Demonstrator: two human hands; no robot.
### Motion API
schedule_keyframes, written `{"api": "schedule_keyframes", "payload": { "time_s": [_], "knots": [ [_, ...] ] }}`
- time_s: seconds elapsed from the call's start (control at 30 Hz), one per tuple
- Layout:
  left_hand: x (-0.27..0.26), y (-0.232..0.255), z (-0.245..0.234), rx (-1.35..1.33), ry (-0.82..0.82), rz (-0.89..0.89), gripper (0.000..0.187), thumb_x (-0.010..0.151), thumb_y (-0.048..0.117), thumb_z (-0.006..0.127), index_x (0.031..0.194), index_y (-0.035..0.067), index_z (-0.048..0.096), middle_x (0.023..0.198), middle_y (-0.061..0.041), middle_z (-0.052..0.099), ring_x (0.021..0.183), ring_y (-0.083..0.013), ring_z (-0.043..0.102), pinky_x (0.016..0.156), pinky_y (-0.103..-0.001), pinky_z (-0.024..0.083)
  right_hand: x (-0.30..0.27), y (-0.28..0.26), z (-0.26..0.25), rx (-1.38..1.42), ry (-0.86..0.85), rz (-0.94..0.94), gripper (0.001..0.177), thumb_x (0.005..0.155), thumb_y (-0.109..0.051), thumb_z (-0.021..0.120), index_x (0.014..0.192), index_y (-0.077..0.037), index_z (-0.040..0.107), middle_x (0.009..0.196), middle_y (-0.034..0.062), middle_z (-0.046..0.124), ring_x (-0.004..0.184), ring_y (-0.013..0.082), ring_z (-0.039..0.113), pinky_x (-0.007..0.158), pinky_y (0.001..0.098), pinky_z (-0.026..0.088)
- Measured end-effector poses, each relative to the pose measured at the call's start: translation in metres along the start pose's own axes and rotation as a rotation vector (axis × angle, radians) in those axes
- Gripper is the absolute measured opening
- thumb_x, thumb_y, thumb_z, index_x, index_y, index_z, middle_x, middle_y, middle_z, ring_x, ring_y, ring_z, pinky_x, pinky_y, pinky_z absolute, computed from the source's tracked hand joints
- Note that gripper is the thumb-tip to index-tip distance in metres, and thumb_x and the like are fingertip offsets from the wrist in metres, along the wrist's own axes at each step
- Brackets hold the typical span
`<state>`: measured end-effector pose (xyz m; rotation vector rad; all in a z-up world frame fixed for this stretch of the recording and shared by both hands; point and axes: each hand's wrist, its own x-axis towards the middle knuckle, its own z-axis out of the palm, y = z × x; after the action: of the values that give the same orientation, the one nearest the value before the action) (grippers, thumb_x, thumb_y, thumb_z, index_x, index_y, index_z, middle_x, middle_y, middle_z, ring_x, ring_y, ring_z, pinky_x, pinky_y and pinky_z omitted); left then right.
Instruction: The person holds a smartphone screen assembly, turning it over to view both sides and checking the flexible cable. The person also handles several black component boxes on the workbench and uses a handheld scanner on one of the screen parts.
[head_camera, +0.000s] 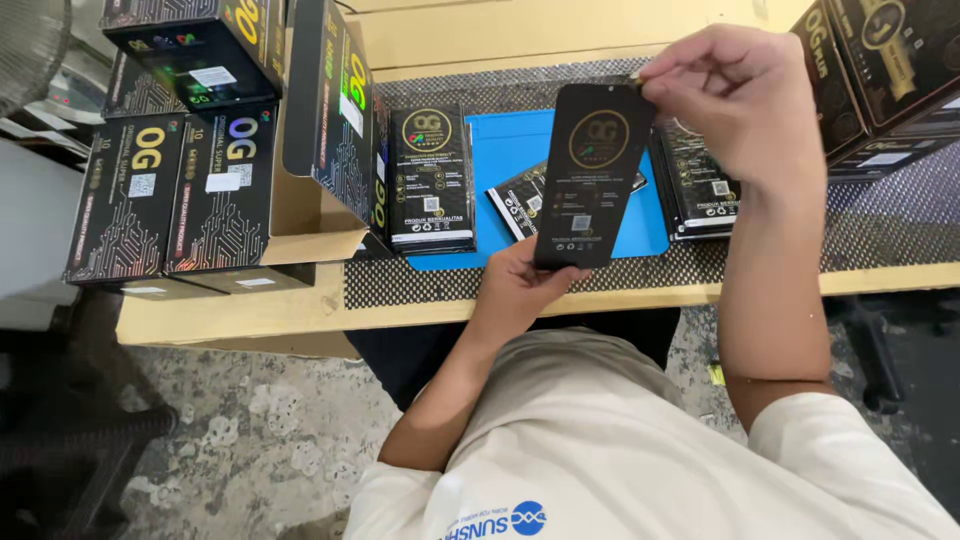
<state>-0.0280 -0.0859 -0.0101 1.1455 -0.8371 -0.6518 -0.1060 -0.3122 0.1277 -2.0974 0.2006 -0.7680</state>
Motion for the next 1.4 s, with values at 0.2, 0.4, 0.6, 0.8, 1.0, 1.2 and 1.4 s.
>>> {"api": "schedule_keyframes", "payload": {
  "time_s": [0.2, 0.4, 0.6, 0.8, 1.0, 1.2, 1.4],
  "knots": [
    [-0.002, -0.009, -0.002, -0.023, 0.017, 0.067, 0.023, 0.095, 0.009, 0.072, 0.117, 0.003, 0.071, 0.107, -0.012, 0.077, 0.103, -0.0217, 0.076, 0.092, -0.033, 0.066, 0.001, 0.012, 0.022, -0.451, 0.297, -0.882, 0.007, 0.104, 0.004, 0.088, 0.098, 0.001, 0.088, 0.103, 0.0184, 0.049, 0.099, 0.0375, 0.055, 0.081, 0.0503, 0.052],
    [-0.002, -0.015, -0.003, -0.066, 0.053, 0.067, 0.024, 0.094, 0.014, 0.074, 0.114, 0.002, 0.073, 0.104, -0.01, 0.077, 0.099, -0.0182, 0.075, 0.088, -0.029, 0.064, -0.04, 0.035, 0.07, -0.307, 0.327, -0.772, 0.025, 0.092, 0.001, 0.091, 0.102, -0.015, 0.076, 0.105, 0.0095, 0.04, 0.1, 0.0304, 0.044, 0.083, 0.0454, 0.047],
    [0.003, -0.049, -0.004, -0.248, 0.164, 0.157, 0.022, 0.086, -0.007, 0.08, 0.107, -0.005, 0.073, 0.092, -0.017, 0.077, 0.093, -0.0174, 0.072, 0.074, -0.035, 0.066, -0.098, 0.071, 0.101, -0.032, 0.287, -0.619, 0.009, 0.083, -0.008, 0.086, 0.09, -0.013, 0.084, 0.091, 0.0087, 0.038, 0.087, 0.0293, 0.051, 0.077, 0.0399, 0.047],
    [0.002, -0.048, -0.006, -0.278, 0.144, 0.176, 0.017, 0.085, -0.003, 0.081, 0.101, -0.001, 0.074, 0.089, -0.017, 0.077, 0.092, -0.0215, 0.074, 0.068, -0.037, 0.066, -0.152, 0.074, 0.104, 0.117, 0.226, -0.461, 0.005, 0.081, -0.007, 0.085, 0.083, -0.01, 0.082, 0.091, 0.008, 0.042, 0.083, 0.0231, 0.055, 0.076, 0.0355, 0.05],
    [0.003, -0.023, -0.002, -0.297, 0.093, 0.189, 0.018, 0.089, -0.003, 0.077, 0.106, 0.001, 0.074, 0.093, -0.02, 0.077, 0.094, -0.0238, 0.074, 0.072, -0.039, 0.066, -0.188, 0.102, 0.088, 0.294, 0.12, -0.424, 0.004, 0.079, -0.01, 0.084, 0.082, -0.007, 0.082, 0.091, 0.0085, 0.046, 0.086, 0.0246, 0.06, 0.079, 0.0373, 0.055],
    [0.002, -0.058, -0.018, -0.391, 0.118, 0.167, 0.028, 0.086, -0.003, 0.08, 0.112, -0.005, 0.07, 0.099, -0.022, 0.077, 0.098, -0.0265, 0.073, 0.078, -0.043, 0.067, -0.179, 0.136, 0.041, 0.406, 0.191, -0.409, 0.006, 0.088, -0.012, 0.076, 0.084, -0.009, 0.072, 0.1, 0.0139, 0.052, 0.096, 0.0282, 0.064, 0.09, 0.042, 0.055],
    [0.001, -0.028, -0.014, -0.324, 0.053, 0.058, 0.033, 0.094, -0.008, 0.058, 0.128, -0.006, 0.057, 0.103, -0.013, 0.067, 0.096, -0.0242, 0.068, 0.093, -0.051, 0.067, -0.112, 0.062, 0.033, 0.564, 0.236, -0.224, 0.016, 0.109, -0.027, 0.056, 0.103, -0.015, 0.048, 0.135, 0.0135, 0.05, 0.133, 0.0322, 0.06, 0.097, 0.0368, 0.065]
  ]
}}
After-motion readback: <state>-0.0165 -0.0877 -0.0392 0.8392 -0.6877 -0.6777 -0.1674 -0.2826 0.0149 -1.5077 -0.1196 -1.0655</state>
